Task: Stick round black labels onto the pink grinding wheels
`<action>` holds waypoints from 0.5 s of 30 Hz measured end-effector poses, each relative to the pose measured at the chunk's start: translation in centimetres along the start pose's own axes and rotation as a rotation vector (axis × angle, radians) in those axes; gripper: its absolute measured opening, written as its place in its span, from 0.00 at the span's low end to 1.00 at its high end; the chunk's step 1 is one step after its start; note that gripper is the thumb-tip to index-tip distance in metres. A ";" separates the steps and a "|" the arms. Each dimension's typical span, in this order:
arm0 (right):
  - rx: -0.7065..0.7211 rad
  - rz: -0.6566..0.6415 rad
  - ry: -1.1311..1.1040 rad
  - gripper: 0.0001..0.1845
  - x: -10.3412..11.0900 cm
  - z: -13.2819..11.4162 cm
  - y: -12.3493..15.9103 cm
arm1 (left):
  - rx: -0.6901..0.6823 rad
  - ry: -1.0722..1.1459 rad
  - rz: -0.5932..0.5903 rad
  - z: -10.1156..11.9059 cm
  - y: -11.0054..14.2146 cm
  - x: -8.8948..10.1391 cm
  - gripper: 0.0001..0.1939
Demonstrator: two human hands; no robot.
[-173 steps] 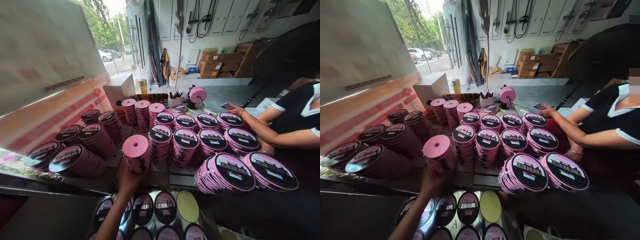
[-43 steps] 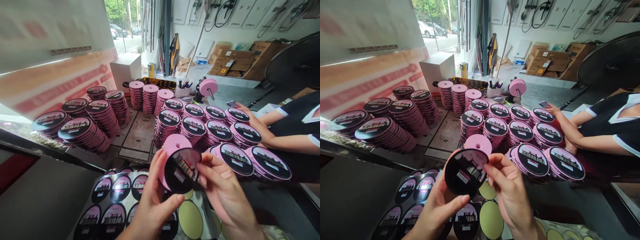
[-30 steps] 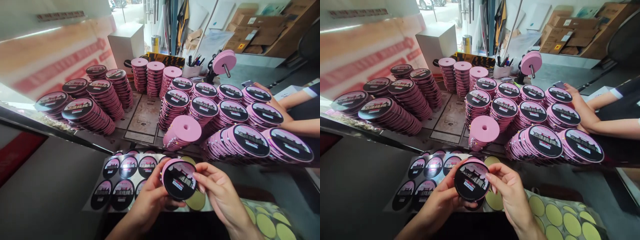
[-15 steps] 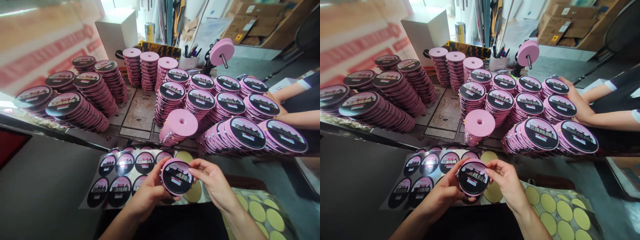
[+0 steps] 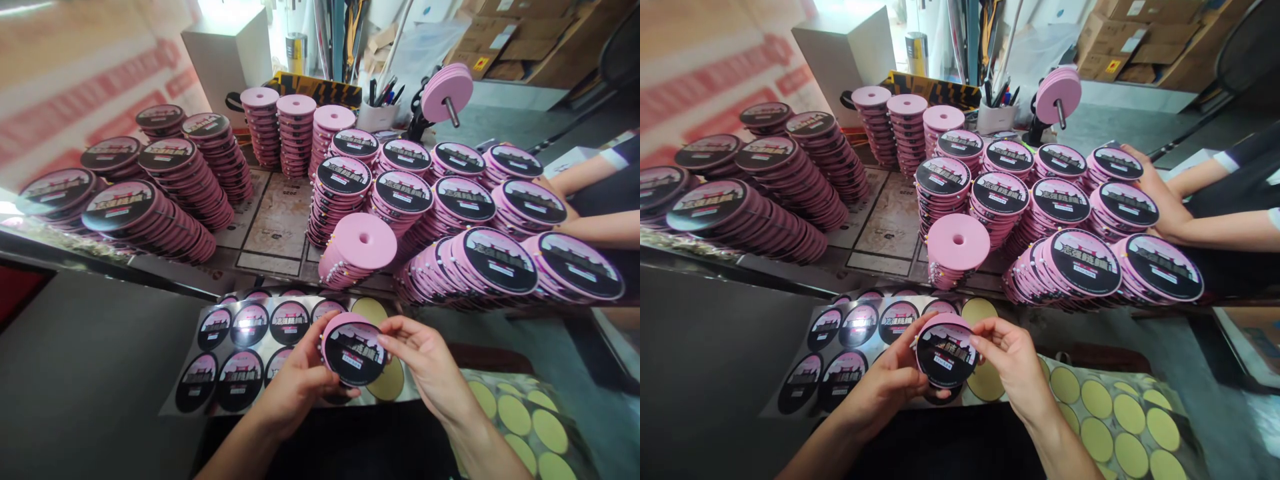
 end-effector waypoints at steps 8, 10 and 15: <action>-0.006 -0.009 0.000 0.13 0.1 0.2 -0.1 | -0.004 -0.020 0.005 0.1 -0.1 0.2 0.38; -0.004 -0.007 0.001 0.13 0.1 0.2 0.0 | 0.000 -0.019 0.003 0.1 -0.1 0.1 0.38; -0.010 0.003 -0.003 0.14 0.0 0.1 0.0 | -0.009 -0.021 0.011 0.3 -0.1 -0.1 0.36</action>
Point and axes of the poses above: each hand's wrist, its own y-axis away from the middle knuckle, its own x-axis out of the back of the hand, z = x × y, the point moved 2 cm from there along -y, towards the middle knuckle, and after that the axes turned 6 degrees about -z, right-handed, at the moved point
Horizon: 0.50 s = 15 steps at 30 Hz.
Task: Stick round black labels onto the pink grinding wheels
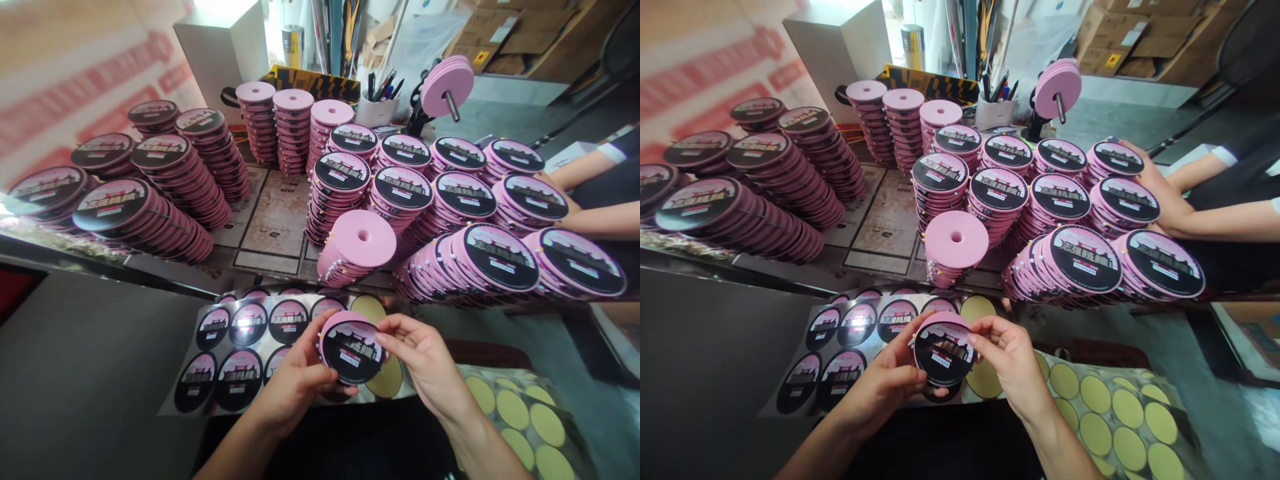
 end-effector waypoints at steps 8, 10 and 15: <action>-0.022 -0.008 -0.035 0.15 -0.2 -0.4 -0.1 | -0.008 0.003 -0.018 0.0 0.0 0.0 0.36; -0.021 -0.009 -0.035 0.15 -0.2 -0.3 -0.1 | -0.011 0.003 -0.017 0.0 0.0 0.1 0.36; -0.020 -0.015 -0.036 0.14 -0.2 -0.3 -0.2 | 0.004 -0.008 -0.010 0.0 0.0 0.2 0.37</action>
Point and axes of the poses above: each hand's wrist, its own y-axis away from the middle knuckle, its own x-axis out of the back of the hand, z = x × y, the point moved 2 cm from there along -y, towards the middle knuckle, and after that the axes turned 6 degrees about -z, right-handed, at the moved point
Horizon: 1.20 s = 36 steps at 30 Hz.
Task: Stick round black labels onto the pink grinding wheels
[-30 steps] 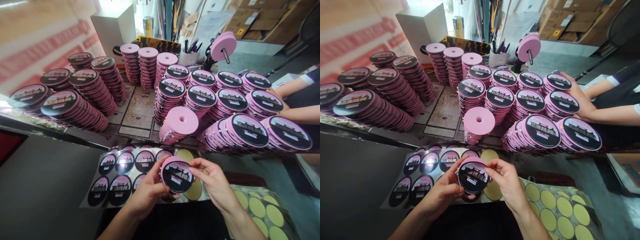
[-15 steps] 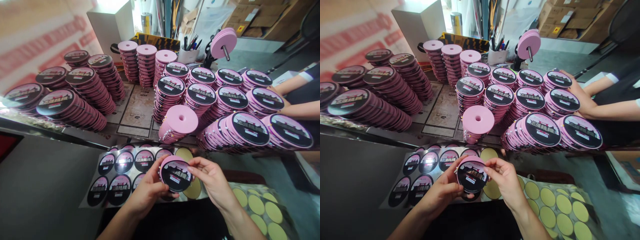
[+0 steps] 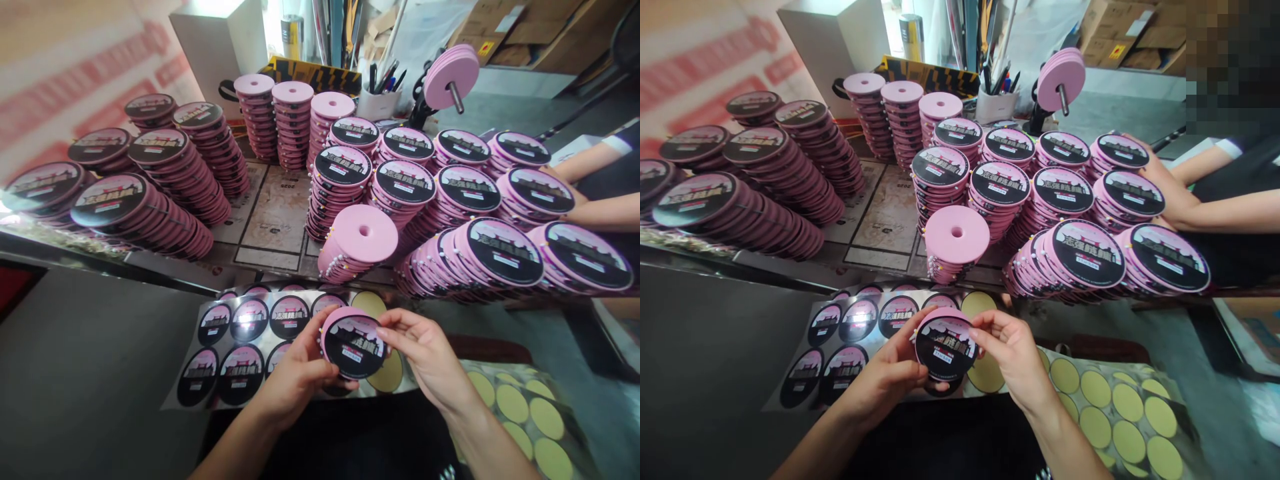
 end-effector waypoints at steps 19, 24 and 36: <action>0.003 0.015 0.014 0.14 0.2 0.1 0.0 | 0.018 -0.013 -0.013 0.0 -0.1 -0.1 0.37; 0.015 0.013 0.013 0.13 0.2 0.2 0.0 | 0.014 -0.031 -0.006 0.1 0.0 -0.2 0.38; 0.118 0.061 0.145 0.09 0.1 0.4 0.2 | -0.040 -0.065 0.005 -0.1 -0.1 -0.3 0.38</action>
Point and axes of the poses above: each hand's wrist, its own y-axis away from the middle knuckle, its own x-axis out of the back of the hand, z = x × y, the point moved 2 cm from there along -y, towards the middle knuckle, and after that the axes turned 6 degrees about -z, right-handed, at the moved point
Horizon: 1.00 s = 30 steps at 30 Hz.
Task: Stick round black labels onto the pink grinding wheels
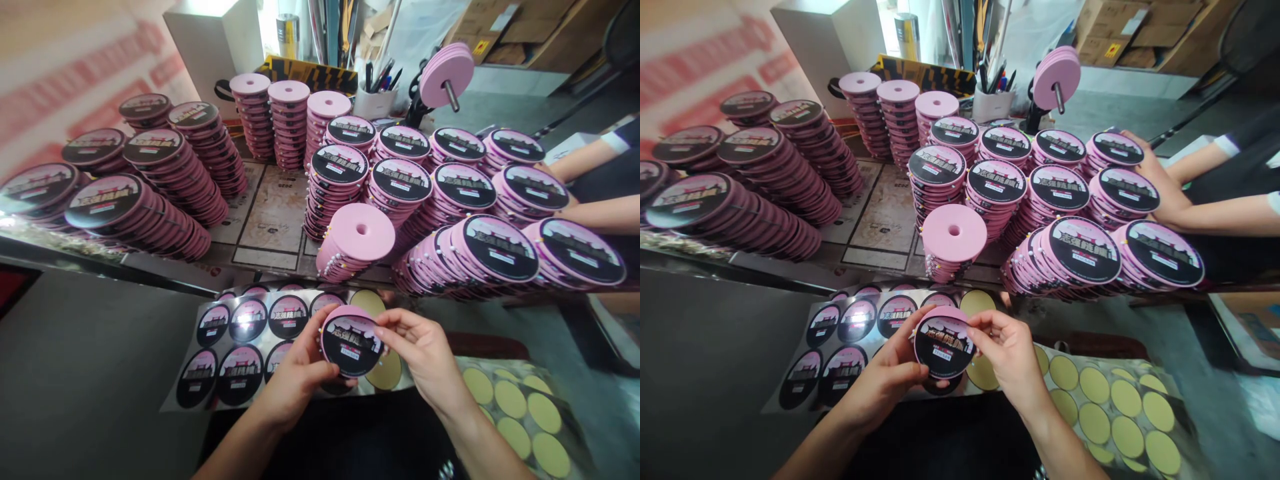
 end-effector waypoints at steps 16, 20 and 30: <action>0.321 0.171 0.808 0.10 -1.0 -0.3 1.0 | -0.241 -0.273 0.203 -0.6 0.1 -0.4 0.20; 0.099 -0.017 0.411 0.18 -1.0 0.8 0.4 | -0.136 -0.158 0.230 -1.6 -0.2 -0.2 0.24; -0.118 0.021 -0.198 0.23 0.0 2.6 -0.2 | -0.631 -1.085 0.522 2.3 -3.5 2.9 0.27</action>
Point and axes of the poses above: each hand's wrist, its own y-axis away from the middle knuckle, its own x-axis out of the back of the hand, z = x × y, the point moved 2 cm from there along -y, towards the middle knuckle, and after that the axes turned 6 degrees about -z, right-handed, at the moved point
